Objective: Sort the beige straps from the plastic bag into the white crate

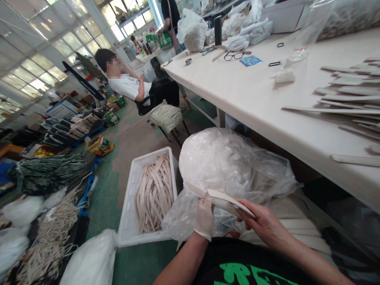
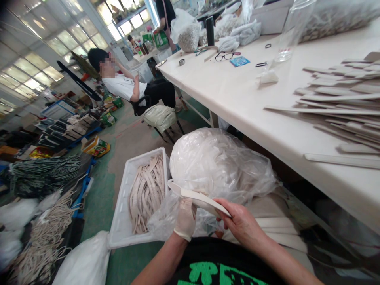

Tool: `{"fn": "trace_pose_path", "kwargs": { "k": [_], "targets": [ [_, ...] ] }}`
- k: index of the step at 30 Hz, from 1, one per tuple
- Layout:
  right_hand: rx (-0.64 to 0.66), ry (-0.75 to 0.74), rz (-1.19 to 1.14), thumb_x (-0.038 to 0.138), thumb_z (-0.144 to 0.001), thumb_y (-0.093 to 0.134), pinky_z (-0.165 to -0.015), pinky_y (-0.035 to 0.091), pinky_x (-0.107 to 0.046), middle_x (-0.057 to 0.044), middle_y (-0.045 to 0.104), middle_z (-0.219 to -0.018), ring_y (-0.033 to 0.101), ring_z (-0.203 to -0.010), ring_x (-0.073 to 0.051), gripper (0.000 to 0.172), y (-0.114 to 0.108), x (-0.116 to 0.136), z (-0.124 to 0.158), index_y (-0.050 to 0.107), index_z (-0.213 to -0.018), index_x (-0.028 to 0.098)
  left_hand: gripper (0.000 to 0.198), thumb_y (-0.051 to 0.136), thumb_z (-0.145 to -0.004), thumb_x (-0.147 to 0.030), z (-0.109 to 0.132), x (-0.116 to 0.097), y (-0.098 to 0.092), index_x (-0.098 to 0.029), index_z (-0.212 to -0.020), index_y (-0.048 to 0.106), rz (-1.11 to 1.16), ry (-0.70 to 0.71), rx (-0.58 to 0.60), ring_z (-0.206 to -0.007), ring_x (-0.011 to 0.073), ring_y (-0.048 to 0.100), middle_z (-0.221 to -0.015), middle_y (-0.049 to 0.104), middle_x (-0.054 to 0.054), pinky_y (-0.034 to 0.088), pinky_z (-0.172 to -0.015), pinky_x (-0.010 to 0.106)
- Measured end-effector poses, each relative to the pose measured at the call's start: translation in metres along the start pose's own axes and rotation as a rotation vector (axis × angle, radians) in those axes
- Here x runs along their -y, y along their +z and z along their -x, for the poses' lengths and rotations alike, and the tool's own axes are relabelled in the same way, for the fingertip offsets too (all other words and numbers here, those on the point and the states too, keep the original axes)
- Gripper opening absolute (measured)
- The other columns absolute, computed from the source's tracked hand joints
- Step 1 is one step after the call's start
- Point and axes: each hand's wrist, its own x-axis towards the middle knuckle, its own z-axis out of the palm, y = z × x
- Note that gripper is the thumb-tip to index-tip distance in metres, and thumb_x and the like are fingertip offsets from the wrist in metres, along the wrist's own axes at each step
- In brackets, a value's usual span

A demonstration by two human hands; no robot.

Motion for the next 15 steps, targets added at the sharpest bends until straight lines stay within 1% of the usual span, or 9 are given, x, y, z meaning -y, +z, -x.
{"fn": "trace_pose_path", "kwargs": {
  "k": [2,4,7,12,15],
  "targets": [
    [0.001,-0.007,0.002,0.032,-0.096,0.040,-0.057,0.049,-0.025,-0.002,0.066,-0.073,0.061,-0.057,-0.016,0.036,0.000,0.001,0.000,0.060,-0.124,0.019,0.035,0.063,-0.079,-0.050,0.000,-0.001,0.005,-0.018,-0.089,0.074,0.065,0.010,0.089,-0.094,0.0265,0.065,-0.095,0.074,0.009,0.049,-0.093,0.038],
    [0.002,-0.014,-0.003,0.031,-0.095,0.040,-0.057,0.049,-0.025,-0.002,0.066,-0.074,0.061,-0.058,-0.016,0.036,-0.001,0.003,0.000,0.061,-0.122,0.019,0.032,0.063,-0.080,-0.049,0.001,-0.003,0.009,-0.019,-0.084,0.074,0.113,0.013,0.133,-0.085,0.0247,0.066,-0.088,0.074,0.008,0.051,-0.087,0.036],
    [-0.005,-0.026,-0.019,0.032,-0.095,0.040,-0.055,0.047,-0.025,-0.002,0.065,-0.072,0.060,-0.055,-0.015,0.036,-0.001,0.004,-0.001,0.061,-0.120,0.018,0.030,0.065,-0.079,-0.046,0.001,-0.005,0.012,-0.018,-0.081,0.074,0.133,-0.011,0.140,-0.082,0.0236,0.066,-0.086,0.074,0.007,0.051,-0.085,0.036],
    [-0.008,-0.019,-0.025,0.035,-0.096,0.040,-0.055,0.047,-0.025,-0.001,0.064,-0.072,0.059,-0.054,-0.015,0.036,0.001,-0.003,-0.003,0.061,-0.121,0.017,0.035,0.067,-0.077,-0.046,0.001,-0.003,0.013,-0.013,-0.084,0.074,0.181,-0.048,0.132,-0.084,0.0242,0.068,-0.086,0.075,0.009,0.051,-0.084,0.035],
    [0.000,-0.011,-0.021,0.036,-0.097,0.040,-0.056,0.047,-0.026,-0.001,0.064,-0.072,0.059,-0.054,-0.015,0.037,0.002,-0.006,-0.004,0.060,-0.123,0.018,0.037,0.069,-0.076,-0.047,0.002,-0.004,0.013,-0.012,-0.084,0.073,0.208,-0.072,0.120,-0.083,0.0239,0.068,-0.086,0.075,0.010,0.051,-0.082,0.034]
  ]
}}
